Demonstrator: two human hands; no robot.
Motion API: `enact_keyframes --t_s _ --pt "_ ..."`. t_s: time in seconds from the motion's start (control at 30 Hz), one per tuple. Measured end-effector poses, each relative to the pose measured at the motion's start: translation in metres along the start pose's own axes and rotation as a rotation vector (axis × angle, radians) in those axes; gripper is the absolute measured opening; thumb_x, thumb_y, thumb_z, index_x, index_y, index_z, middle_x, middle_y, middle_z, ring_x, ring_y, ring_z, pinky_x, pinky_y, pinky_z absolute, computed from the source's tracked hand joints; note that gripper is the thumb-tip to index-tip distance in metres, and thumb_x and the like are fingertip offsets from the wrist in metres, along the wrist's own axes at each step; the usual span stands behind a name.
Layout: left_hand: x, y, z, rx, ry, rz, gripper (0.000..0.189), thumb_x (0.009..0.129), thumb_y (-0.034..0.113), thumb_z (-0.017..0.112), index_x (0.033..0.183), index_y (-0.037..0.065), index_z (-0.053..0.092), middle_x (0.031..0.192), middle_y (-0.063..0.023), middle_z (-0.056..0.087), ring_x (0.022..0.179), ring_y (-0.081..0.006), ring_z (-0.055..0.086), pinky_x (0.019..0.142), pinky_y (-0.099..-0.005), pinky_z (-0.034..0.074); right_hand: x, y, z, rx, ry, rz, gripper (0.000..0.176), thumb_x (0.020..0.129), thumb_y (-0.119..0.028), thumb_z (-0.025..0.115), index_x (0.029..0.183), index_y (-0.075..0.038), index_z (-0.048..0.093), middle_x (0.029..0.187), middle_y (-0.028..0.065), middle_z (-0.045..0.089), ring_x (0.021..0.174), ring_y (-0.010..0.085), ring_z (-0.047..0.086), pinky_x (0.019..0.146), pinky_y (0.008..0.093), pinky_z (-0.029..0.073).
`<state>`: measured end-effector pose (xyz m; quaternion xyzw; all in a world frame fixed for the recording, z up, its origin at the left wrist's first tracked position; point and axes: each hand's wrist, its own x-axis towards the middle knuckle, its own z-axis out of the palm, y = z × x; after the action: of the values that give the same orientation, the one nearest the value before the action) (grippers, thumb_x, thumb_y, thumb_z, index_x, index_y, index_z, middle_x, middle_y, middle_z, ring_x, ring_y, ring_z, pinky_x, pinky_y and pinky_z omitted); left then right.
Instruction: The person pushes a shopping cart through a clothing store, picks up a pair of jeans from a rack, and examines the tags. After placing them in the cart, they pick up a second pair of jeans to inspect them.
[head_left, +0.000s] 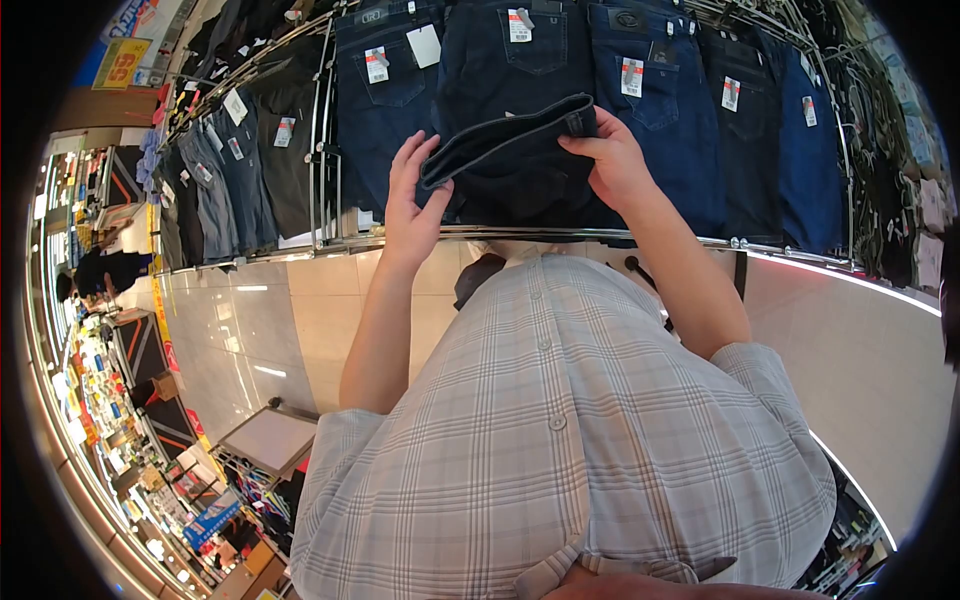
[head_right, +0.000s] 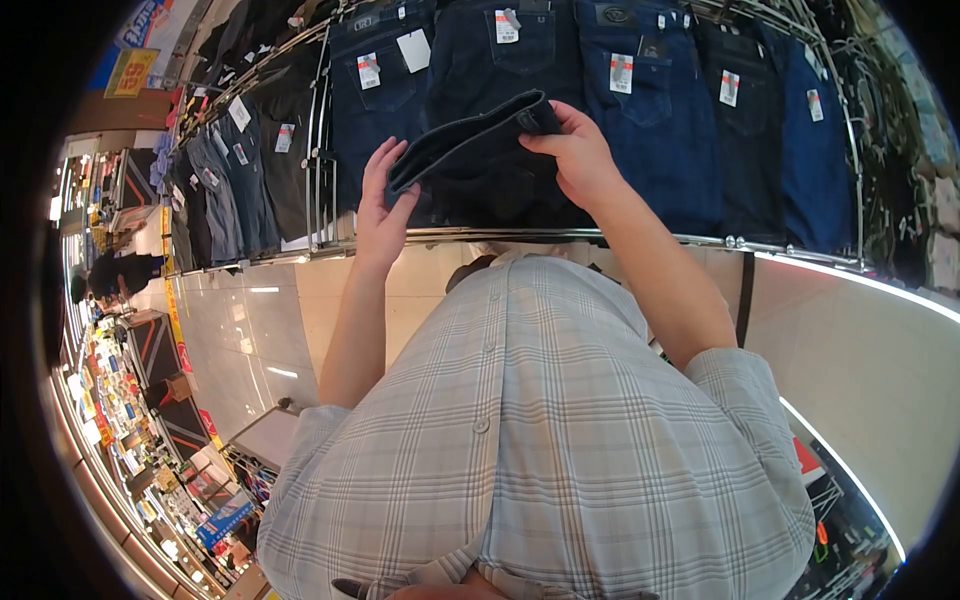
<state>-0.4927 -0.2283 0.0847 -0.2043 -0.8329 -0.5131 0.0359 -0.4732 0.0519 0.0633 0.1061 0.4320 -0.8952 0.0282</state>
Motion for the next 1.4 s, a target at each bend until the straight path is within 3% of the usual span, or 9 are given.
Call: enact_keyframes --t_s 0.23,0.3,0.5,0.7,0.8,0.87,1.07,1.27,1.4 --pt "-0.007 -0.016 0.001 -0.058 -0.012 -0.146 0.052 0.083 -0.004 0.068 0.133 0.007 0.059 0.130 -0.0119 0.061 0.129 -0.0263 0.052 0.107 -0.0356 0.041 -0.001 -0.004 0.001 0.068 -0.012 0.075 0.035 0.080 0.014 0.062 0.109 -0.004 0.069 0.103 0.0063 0.072 0.098 0.0187 0.067 0.095 0.0335 0.051" --pt "-0.005 -0.008 0.001 0.068 0.017 -0.096 0.041 0.089 -0.002 0.070 0.129 0.004 0.059 0.116 -0.0047 0.068 0.105 -0.0109 0.064 0.092 -0.0248 0.049 -0.002 -0.005 0.004 0.082 -0.007 0.084 0.034 0.079 0.014 0.063 0.107 -0.005 0.070 0.101 0.0045 0.072 0.096 0.0166 0.067 0.092 0.0312 0.052" --pt "-0.003 -0.003 0.005 -0.184 0.012 -0.212 0.032 0.088 0.005 0.076 0.116 0.001 0.063 0.096 -0.0030 0.072 0.086 -0.0082 0.065 0.079 -0.0224 0.051 0.001 0.002 -0.003 0.011 -0.004 0.054 0.033 0.081 0.013 0.063 0.109 -0.005 0.068 0.105 0.0071 0.072 0.101 0.0191 0.067 0.096 0.0340 0.050" --pt "-0.003 0.004 0.007 -0.259 -0.027 -0.261 0.029 0.086 0.004 0.077 0.112 0.001 0.064 0.095 -0.0023 0.072 0.086 -0.0071 0.064 0.078 -0.0220 0.050 0.003 0.010 -0.010 -0.219 0.073 -0.048 0.037 0.082 0.005 0.072 0.117 -0.004 0.064 0.105 0.0041 0.068 0.099 0.0149 0.064 0.092 0.0292 0.050" --pt "-0.001 0.008 0.010 -0.209 -0.031 -0.260 0.030 0.085 0.005 0.078 0.111 0.001 0.064 0.094 -0.0022 0.071 0.084 -0.0069 0.064 0.076 -0.0219 0.050 -0.002 0.017 -0.003 -0.504 0.160 -0.331 0.050 0.082 -0.007 0.078 0.127 -0.003 0.056 0.121 0.0101 0.062 0.106 0.0184 0.060 0.094 0.0307 0.048" --pt "0.002 0.007 0.016 -0.173 -0.016 -0.221 0.030 0.085 0.005 0.078 0.110 0.000 0.064 0.093 -0.0022 0.071 0.083 -0.0070 0.064 0.075 -0.0219 0.050 -0.015 0.016 0.005 -1.163 0.294 -0.691 0.058 0.086 -0.013 0.077 0.136 -0.003 0.049 0.136 0.0123 0.052 0.122 0.0203 0.053 0.102 0.0338 0.045" --pt "0.011 0.027 0.051 -0.191 -0.095 -0.259 0.037 0.083 0.001 0.077 0.116 -0.001 0.060 0.095 -0.0042 0.069 0.089 -0.0104 0.065 0.081 -0.0244 0.051 -0.030 0.047 0.045 -0.385 -0.316 -0.028 0.068 0.097 -0.028 0.068 0.152 -0.003 0.036 0.138 0.0098 0.054 0.126 0.0174 0.052 0.104 0.0323 0.044" --pt "0.004 0.028 0.049 -0.555 -0.358 -0.415 0.072 0.084 -0.011 0.066 0.150 -0.002 0.037 0.139 -0.0151 0.049 0.125 -0.0247 0.056 0.108 -0.0366 0.047 -0.019 0.030 0.037 -0.303 -0.196 0.110 0.041 0.103 -0.022 0.058 0.138 -0.003 0.052 0.118 0.0045 0.064 0.107 0.0116 0.059 0.096 0.0270 0.047" --pt "0.002 0.027 0.049 -0.734 -0.401 -0.382 0.070 0.087 -0.008 0.065 0.150 -0.002 0.036 0.147 -0.0165 0.045 0.133 -0.0266 0.051 0.113 -0.0377 0.042 -0.011 0.031 0.030 -0.286 -0.091 0.119 0.028 0.104 -0.022 0.055 0.125 -0.003 0.061 0.111 0.0029 0.066 0.100 0.0104 0.059 0.091 0.0274 0.048"
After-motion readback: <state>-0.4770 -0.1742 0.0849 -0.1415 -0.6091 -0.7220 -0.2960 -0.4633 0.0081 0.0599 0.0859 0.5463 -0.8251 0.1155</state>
